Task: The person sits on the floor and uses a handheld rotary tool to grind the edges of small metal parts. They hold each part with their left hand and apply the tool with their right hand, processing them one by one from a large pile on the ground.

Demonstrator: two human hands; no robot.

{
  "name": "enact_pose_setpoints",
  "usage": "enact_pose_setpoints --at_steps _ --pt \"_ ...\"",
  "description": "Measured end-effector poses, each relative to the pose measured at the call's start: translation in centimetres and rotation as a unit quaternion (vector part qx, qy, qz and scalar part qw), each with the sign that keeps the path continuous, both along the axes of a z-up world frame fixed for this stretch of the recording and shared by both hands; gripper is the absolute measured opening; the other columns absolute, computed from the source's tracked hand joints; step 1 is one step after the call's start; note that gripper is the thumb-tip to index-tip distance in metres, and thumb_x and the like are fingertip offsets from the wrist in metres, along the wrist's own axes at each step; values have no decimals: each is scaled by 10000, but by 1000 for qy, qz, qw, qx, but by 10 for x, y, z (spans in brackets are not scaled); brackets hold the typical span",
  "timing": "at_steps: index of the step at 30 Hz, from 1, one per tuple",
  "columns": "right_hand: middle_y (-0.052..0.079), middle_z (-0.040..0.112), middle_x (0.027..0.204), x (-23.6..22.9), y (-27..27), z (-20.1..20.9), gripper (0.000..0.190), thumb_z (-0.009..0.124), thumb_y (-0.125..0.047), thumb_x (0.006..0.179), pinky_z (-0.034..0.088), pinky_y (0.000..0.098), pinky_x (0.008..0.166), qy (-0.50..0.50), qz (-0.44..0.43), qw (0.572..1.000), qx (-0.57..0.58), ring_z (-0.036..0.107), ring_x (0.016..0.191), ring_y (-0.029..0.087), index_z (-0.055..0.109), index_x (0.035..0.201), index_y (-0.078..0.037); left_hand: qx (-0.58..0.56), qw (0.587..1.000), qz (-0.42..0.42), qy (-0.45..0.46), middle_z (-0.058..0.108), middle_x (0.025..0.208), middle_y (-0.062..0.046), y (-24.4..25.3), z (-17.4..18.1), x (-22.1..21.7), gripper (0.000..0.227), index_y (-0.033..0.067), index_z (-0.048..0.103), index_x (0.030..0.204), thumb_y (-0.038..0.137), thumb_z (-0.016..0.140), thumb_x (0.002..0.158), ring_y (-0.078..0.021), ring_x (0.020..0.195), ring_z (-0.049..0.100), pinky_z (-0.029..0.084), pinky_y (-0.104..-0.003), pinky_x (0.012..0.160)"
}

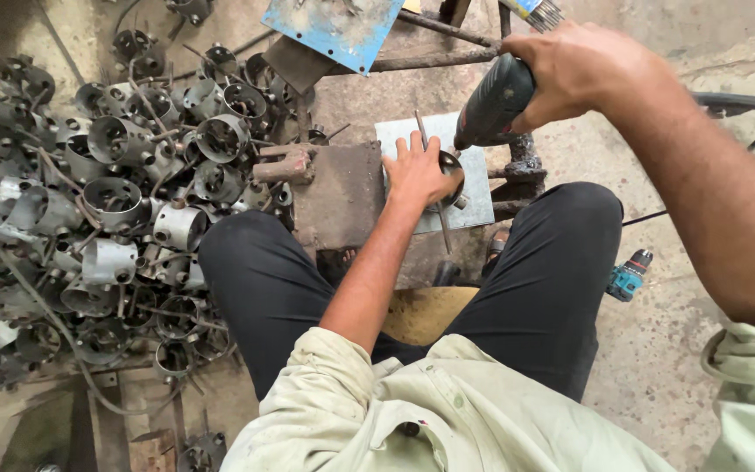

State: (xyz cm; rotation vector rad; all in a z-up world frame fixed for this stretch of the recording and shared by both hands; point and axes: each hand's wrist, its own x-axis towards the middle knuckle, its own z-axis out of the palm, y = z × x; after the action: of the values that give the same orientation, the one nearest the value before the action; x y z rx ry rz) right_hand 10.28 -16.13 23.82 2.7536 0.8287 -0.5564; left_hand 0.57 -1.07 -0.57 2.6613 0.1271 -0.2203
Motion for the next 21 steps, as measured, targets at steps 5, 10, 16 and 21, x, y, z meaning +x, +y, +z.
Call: enact_pose_setpoints --at_steps 5,10,16,21 --pt "131 785 994 5 1 -3 671 943 -541 596 607 512 839 -8 -19 999 -25 752 921 347 740 1136 -198 1 1000 14 -11 441 1436 -178 -4 11 -8 981 100 536 1334 720 779 613 -417 1321 381 350 -699 984" --pt "128 786 1014 13 7 2 664 963 -515 564 611 482 867 16 -3 1000 -21 753 938 346 766 1130 -230 41 995 35 -83 508 1335 -182 -10 13 -7 960 84 566 1298 702 788 598 -383 1251 452 381 -650 954" --pt "142 792 1000 11 1 -6 663 963 -467 586 614 477 871 48 5 999 -4 755 942 351 748 1158 -208 32 994 38 -99 568 1204 -144 -8 9 -17 828 108 612 1213 670 775 629 -331 1152 533 415 -544 925" --pt "155 787 980 10 0 1 615 932 -433 622 617 479 857 52 20 998 8 754 930 361 738 1153 -191 37 990 44 -132 573 1167 -160 -13 8 -16 842 95 619 1176 680 781 592 -345 1109 557 424 -524 883"
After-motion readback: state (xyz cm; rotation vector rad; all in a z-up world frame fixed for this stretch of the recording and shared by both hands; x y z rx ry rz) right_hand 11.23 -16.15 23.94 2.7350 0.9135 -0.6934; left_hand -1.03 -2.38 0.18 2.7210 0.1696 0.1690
